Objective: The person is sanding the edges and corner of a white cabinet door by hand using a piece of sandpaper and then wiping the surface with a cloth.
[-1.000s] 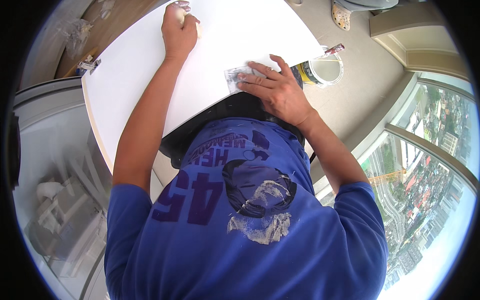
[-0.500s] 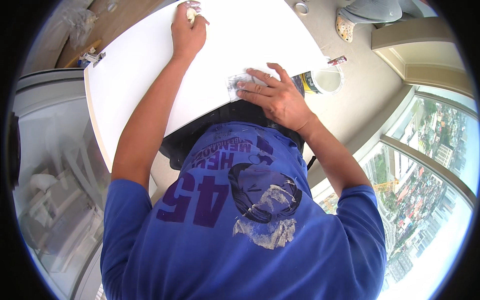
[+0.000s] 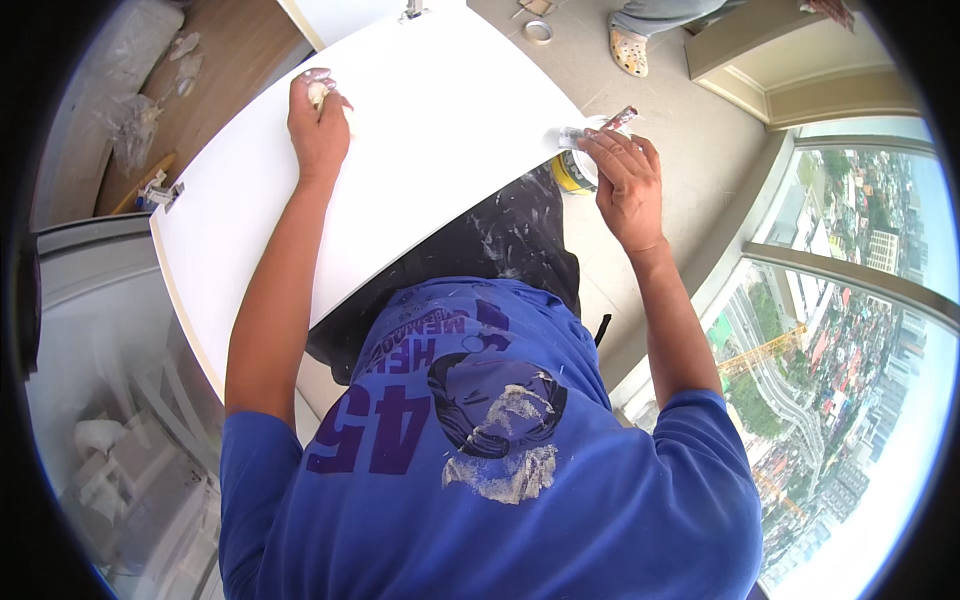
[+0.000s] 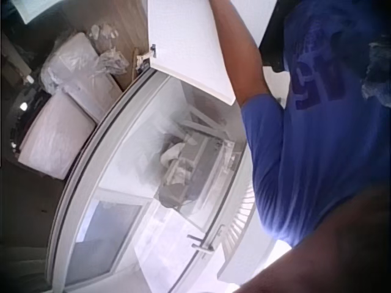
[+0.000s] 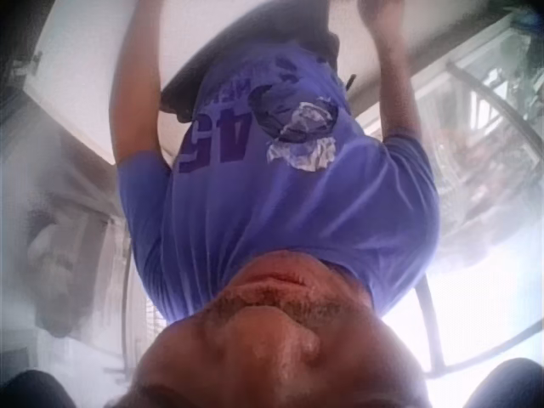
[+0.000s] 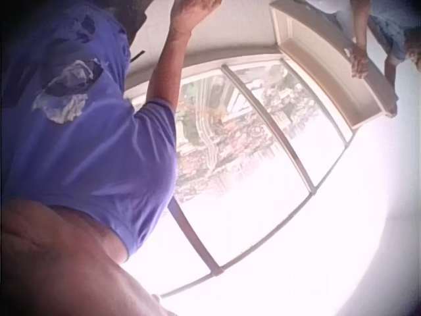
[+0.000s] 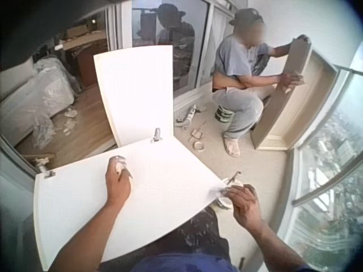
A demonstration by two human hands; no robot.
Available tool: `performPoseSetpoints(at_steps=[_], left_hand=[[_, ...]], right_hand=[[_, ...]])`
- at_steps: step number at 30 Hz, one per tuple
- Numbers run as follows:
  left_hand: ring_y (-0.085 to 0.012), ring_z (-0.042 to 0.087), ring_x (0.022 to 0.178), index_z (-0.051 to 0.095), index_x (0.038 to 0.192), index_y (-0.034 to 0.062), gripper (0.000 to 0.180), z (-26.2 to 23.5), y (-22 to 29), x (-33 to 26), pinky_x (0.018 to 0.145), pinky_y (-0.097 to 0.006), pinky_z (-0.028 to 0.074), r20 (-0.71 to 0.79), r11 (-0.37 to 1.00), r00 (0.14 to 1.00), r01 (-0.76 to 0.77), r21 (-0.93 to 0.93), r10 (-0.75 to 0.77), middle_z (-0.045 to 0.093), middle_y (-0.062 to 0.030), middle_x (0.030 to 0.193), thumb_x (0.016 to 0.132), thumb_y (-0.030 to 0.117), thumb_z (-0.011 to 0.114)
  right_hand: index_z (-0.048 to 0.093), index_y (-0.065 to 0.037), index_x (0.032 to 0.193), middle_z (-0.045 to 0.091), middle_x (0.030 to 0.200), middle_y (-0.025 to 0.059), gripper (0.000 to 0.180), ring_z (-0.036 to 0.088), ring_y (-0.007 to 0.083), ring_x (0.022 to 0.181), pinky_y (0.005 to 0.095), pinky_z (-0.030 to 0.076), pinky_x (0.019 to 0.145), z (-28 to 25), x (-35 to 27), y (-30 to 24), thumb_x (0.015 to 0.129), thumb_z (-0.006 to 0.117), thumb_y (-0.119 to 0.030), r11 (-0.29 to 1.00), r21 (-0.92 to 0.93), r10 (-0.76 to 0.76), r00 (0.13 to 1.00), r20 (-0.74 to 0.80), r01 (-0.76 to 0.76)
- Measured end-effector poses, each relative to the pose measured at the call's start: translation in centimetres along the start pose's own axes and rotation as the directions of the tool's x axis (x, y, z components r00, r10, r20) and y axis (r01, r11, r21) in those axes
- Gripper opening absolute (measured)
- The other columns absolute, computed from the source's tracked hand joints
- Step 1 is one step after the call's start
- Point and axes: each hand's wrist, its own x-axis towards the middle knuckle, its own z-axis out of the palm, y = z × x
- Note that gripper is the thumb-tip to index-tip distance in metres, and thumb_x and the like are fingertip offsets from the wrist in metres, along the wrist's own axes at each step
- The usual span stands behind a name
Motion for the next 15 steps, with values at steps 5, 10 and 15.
performPoseSetpoints(at_steps=[5,10,15], left_hand=[[-0.0146,0.060,0.079,0.061,0.122,0.0041,0.025,-0.2,1.2,-0.4,0.074,-0.031,0.052,0.040,0.997,0.998,0.058,-0.054,-0.056,0.061,-0.0067,0.099,0.098,0.002,0.053],[-0.0116,0.054,0.075,0.062,0.117,0.0053,0.023,-0.8,-0.1,-0.3,0.069,-0.028,0.050,0.072,0.990,0.995,0.082,-0.110,-0.075,0.059,-0.0034,0.095,0.096,0.002,0.054],[-0.0111,0.053,0.077,0.063,0.115,0.0046,0.023,-0.2,0.5,-0.3,0.069,-0.028,0.049,0.069,0.987,0.994,0.095,-0.130,-0.086,0.059,-0.0038,0.099,0.095,0.000,0.053]], right_hand=[[0.073,-0.014,0.128,0.071,0.137,0.0055,0.045,0.061,0.0260,0.135,0.0526,0.037,0.121,1.7,-1.9,-6.7,0.084,0.069,-0.003,0.988,0.137,-0.093,0.984,0.149,0.072],[0.074,-0.015,0.126,0.070,0.138,0.0041,0.040,0.059,0.0240,0.137,0.0545,0.035,0.123,3.0,-1.1,-13.9,0.087,0.070,-0.011,0.859,0.420,-0.364,0.926,0.098,0.293],[0.075,-0.017,0.124,0.071,0.135,0.0019,0.037,0.061,0.0216,0.130,0.0522,0.036,0.121,2.8,-1.8,-6.1,0.088,0.070,-0.010,0.973,0.189,-0.155,0.983,0.100,0.134]])
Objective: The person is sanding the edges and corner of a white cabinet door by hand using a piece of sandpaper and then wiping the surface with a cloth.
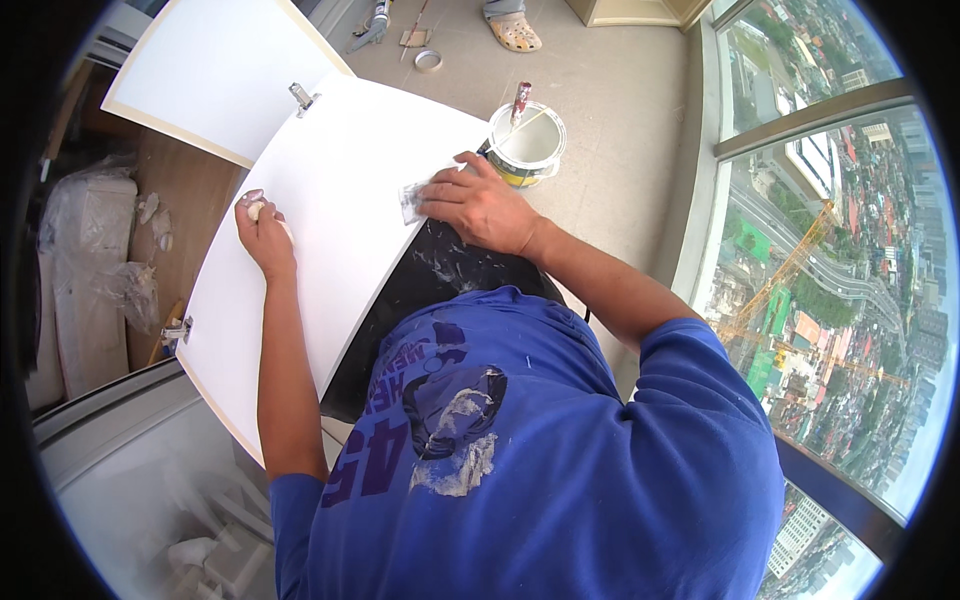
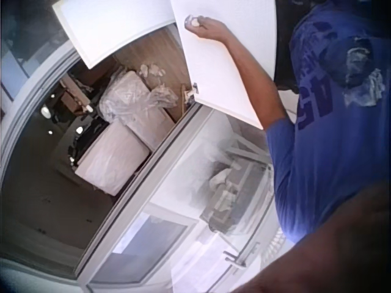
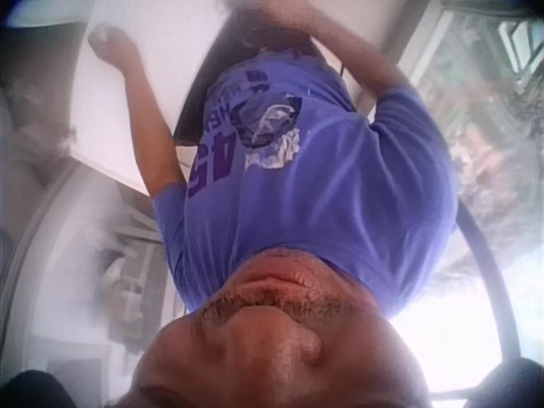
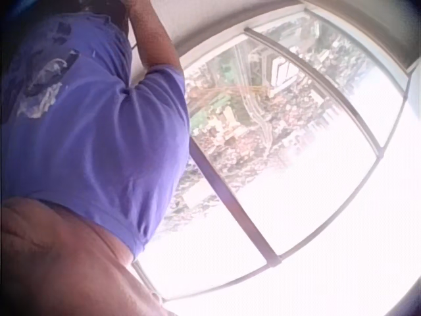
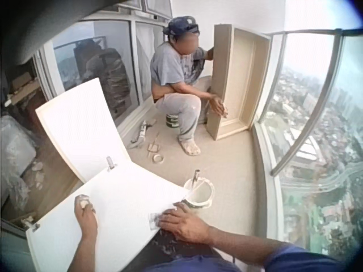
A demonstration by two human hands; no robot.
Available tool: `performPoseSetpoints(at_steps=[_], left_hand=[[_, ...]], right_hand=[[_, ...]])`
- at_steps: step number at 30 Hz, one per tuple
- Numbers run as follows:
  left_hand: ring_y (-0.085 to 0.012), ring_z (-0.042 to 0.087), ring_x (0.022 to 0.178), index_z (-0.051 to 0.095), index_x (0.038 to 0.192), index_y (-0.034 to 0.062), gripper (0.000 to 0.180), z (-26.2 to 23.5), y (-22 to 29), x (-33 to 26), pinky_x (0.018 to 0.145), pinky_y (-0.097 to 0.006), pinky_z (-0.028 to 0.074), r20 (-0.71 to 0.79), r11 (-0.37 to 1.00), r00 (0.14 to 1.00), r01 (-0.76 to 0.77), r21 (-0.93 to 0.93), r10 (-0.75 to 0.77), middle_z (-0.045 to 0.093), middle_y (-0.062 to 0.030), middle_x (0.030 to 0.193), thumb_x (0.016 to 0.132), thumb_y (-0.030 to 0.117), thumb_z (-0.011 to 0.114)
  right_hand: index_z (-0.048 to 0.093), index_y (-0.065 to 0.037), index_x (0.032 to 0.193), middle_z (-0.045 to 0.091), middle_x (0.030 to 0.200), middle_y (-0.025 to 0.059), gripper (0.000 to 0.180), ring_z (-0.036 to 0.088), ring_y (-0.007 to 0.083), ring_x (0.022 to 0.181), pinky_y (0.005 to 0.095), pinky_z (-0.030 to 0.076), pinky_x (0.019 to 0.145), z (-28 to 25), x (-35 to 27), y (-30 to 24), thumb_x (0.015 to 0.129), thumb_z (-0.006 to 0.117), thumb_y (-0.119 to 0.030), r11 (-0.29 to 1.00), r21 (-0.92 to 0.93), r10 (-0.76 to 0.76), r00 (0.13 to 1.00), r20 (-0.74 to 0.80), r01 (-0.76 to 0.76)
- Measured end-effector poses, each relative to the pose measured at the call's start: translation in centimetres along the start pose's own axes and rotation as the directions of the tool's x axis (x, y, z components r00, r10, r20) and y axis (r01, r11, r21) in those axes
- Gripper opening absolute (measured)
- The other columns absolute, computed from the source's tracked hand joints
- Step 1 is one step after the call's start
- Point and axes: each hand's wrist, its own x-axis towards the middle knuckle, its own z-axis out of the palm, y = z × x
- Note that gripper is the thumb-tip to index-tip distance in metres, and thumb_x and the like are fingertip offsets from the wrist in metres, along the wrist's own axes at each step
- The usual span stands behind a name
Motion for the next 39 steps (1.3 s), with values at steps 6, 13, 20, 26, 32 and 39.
performPoseSetpoints(at_steps=[6,13,20,26,32,39], left_hand=[[-0.0120,0.055,0.078,0.063,0.114,0.0033,0.024,-1.1,-1.6,0.6,0.068,-0.028,0.049,-0.018,0.998,1.000,0.008,-0.055,-0.009,0.060,-0.0047,0.102,0.093,-0.002,0.053],[-0.0096,0.056,0.070,0.067,0.111,0.0049,0.020,-0.5,-1.5,1.0,0.063,-0.028,0.046,0.031,0.997,0.998,-0.062,0.047,0.061,0.062,-0.0032,0.082,0.092,0.003,0.060],[-0.0080,0.054,0.061,0.068,0.106,0.0050,0.015,-1.2,0.9,0.4,0.055,-0.028,0.044,-0.047,0.990,0.991,0.123,-0.067,-0.126,0.063,-0.0003,0.074,0.092,0.007,0.064],[-0.0120,0.050,0.057,0.066,0.093,0.0093,0.032,-9.8,9.6,2.2,0.053,-0.035,0.044,0.040,0.981,0.983,0.178,0.078,-0.182,0.055,0.0051,0.066,0.091,0.032,0.089],[-0.0199,0.073,0.073,0.073,0.117,0.0015,0.057,-24.2,13.6,-7.3,0.064,-0.032,0.058,-0.004,0.340,0.977,-0.071,0.938,0.215,0.073,-0.0105,0.085,0.087,0.047,0.088],[-0.0294,0.076,0.095,0.071,0.119,0.0032,0.053,-28.1,9.2,-15.9,0.080,-0.044,0.063,0.019,0.046,0.998,-0.022,0.999,0.063,0.071,-0.0150,0.110,0.094,0.049,0.079]], right_hand=[[0.078,-0.014,0.114,0.079,0.114,0.0017,0.022,0.070,0.0214,0.114,0.0460,0.043,0.109,-1.9,-3.3,11.1,0.095,0.069,-0.008,0.870,-0.257,0.293,0.861,-0.416,-0.420],[0.077,-0.003,0.124,0.080,0.099,0.0100,0.026,0.069,0.0118,0.085,0.0295,0.056,0.080,1.5,2.5,1.0,0.101,0.072,-0.013,0.540,0.697,0.597,0.798,0.078,-0.472],[0.080,-0.006,0.118,0.080,0.095,0.0125,0.032,0.072,0.0200,0.080,0.0347,0.058,0.078,0.6,9.6,-3.4,0.090,0.085,-0.019,0.865,0.326,0.231,0.879,0.417,-0.382],[0.080,-0.004,0.107,0.079,0.099,0.0142,0.033,0.073,0.0267,0.081,0.0378,0.057,0.077,2.3,11.7,-5.1,0.082,0.091,-0.021,0.838,0.484,-0.006,0.883,0.469,-0.252],[0.077,-0.004,0.097,0.075,0.096,0.0084,0.032,0.071,0.0285,0.092,0.0395,0.051,0.089,1.4,12.0,-6.1,0.075,0.093,-0.021,0.857,0.484,-0.104,0.861,0.498,-0.176],[0.075,-0.010,0.097,0.071,0.102,0.0056,0.028,0.067,0.0273,0.109,0.0428,0.042,0.103,4.7,13.9,-14.2,0.080,0.088,-0.027,0.809,0.575,-0.398,0.832,0.386,0.121]])
